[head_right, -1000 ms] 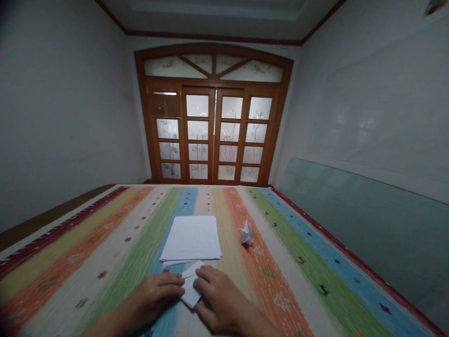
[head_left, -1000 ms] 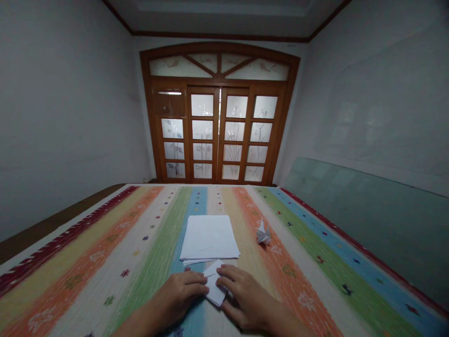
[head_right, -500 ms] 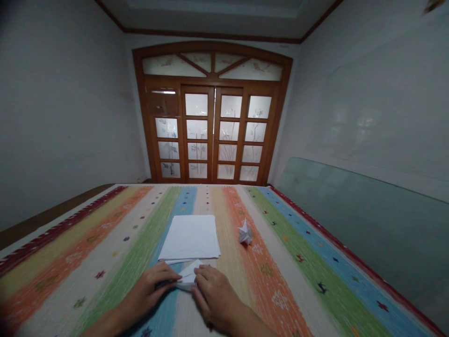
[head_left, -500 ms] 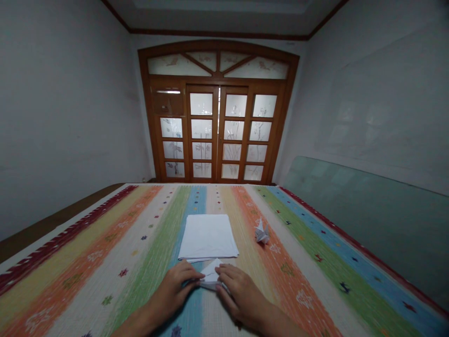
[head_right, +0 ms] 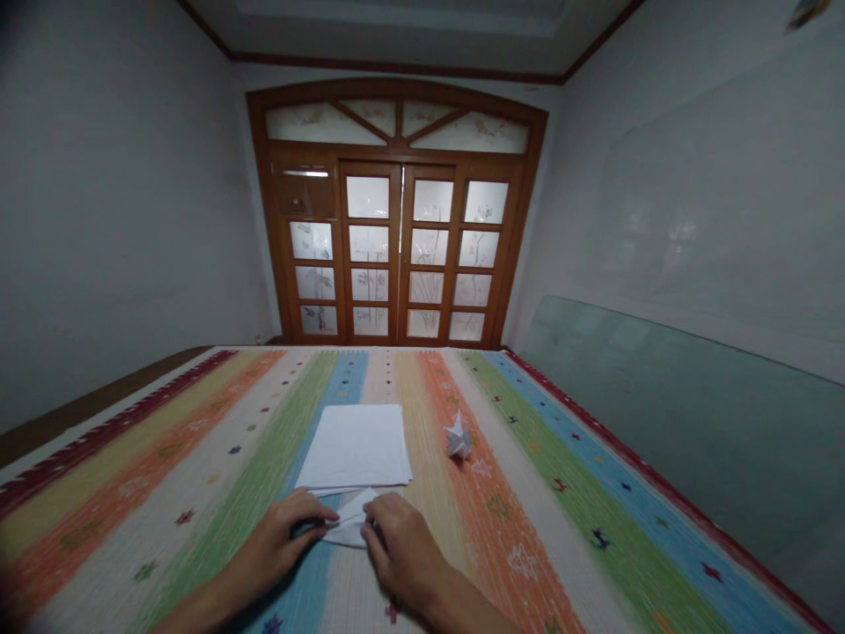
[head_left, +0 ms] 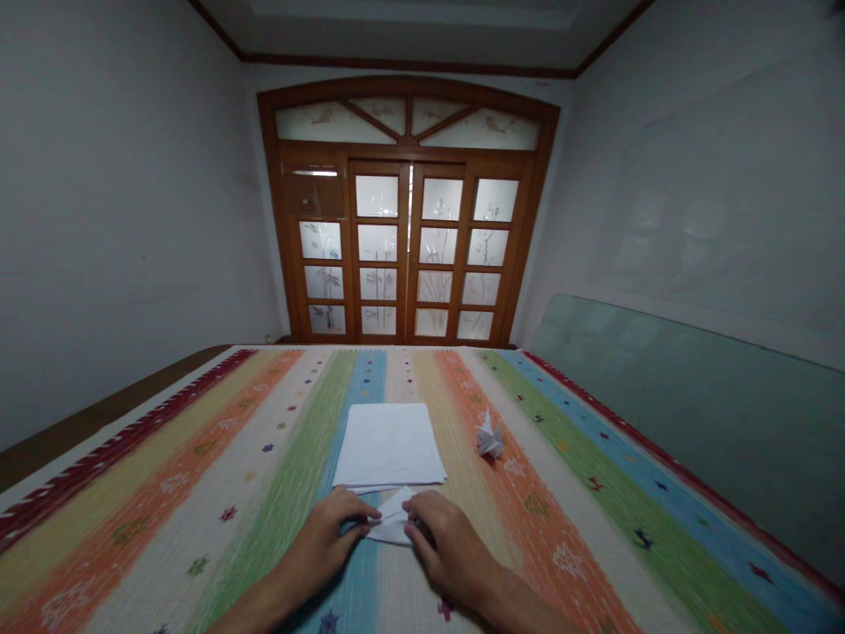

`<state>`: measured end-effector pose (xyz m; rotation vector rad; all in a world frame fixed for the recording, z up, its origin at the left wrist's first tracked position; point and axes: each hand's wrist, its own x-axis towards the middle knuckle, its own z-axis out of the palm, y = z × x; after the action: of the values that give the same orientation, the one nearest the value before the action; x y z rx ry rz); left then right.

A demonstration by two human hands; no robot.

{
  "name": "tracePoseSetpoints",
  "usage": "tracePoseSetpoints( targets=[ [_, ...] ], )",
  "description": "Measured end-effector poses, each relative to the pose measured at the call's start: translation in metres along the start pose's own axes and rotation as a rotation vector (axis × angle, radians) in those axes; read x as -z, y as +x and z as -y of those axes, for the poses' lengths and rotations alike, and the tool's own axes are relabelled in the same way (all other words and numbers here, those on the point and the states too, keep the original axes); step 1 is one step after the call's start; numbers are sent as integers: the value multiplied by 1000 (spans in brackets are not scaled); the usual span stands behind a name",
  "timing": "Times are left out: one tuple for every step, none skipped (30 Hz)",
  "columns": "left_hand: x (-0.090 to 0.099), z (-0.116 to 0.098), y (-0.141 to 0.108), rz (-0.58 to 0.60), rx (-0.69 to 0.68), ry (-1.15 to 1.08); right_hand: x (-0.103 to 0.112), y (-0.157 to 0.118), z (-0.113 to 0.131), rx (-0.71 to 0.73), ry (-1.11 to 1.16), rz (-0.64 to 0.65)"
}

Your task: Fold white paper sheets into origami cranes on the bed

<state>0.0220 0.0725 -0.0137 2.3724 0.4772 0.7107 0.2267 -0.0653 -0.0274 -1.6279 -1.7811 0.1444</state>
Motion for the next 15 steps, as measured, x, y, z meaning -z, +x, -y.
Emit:
tracePoseSetpoints(
  targets=[
    [-1,0,0,2,-3,4,-1,0,-1,0,0,-7],
    [-1,0,0,6,-6,6,-2,1,-2,1,-2,-12],
    [-2,0,0,9,-9,7,-3,1,-3,3,-3,-18],
    [-2,1,0,11,-11,8,-3,1,-3,5,-3,-25],
    [-3,1,0,15,-12,10,-4,2,-3,5,-2,-29],
    [-3,1,0,18,-12,13,-4,2,-3,5,0,-31],
    [-3,0,1,22,-12,17,-4,2,-3,4,2,-32],
    [-3,-1,1,27,-10,22,-4,2,-3,2,3,-31],
    [-2,-3,1,35,-6,27,-4,2,-3,1,2,-32],
    [-2,-5,1,42,0,31,-4,3,-3,0,1,-33],
    [-2,-7,1,48,5,33,-4,3,-3,0,0,-36],
    [-1,-9,1,52,9,34,-5,3,-2,-1,-1,-39],
    [-1,-11,1,53,11,35,-4,3,-2,-1,-3,-40],
    [-2,-12,1,49,9,36,-4,3,-2,-1,-4,-42],
    [-2,-12,1,43,6,36,-4,3,-1,-2,-5,-42]
  ],
)
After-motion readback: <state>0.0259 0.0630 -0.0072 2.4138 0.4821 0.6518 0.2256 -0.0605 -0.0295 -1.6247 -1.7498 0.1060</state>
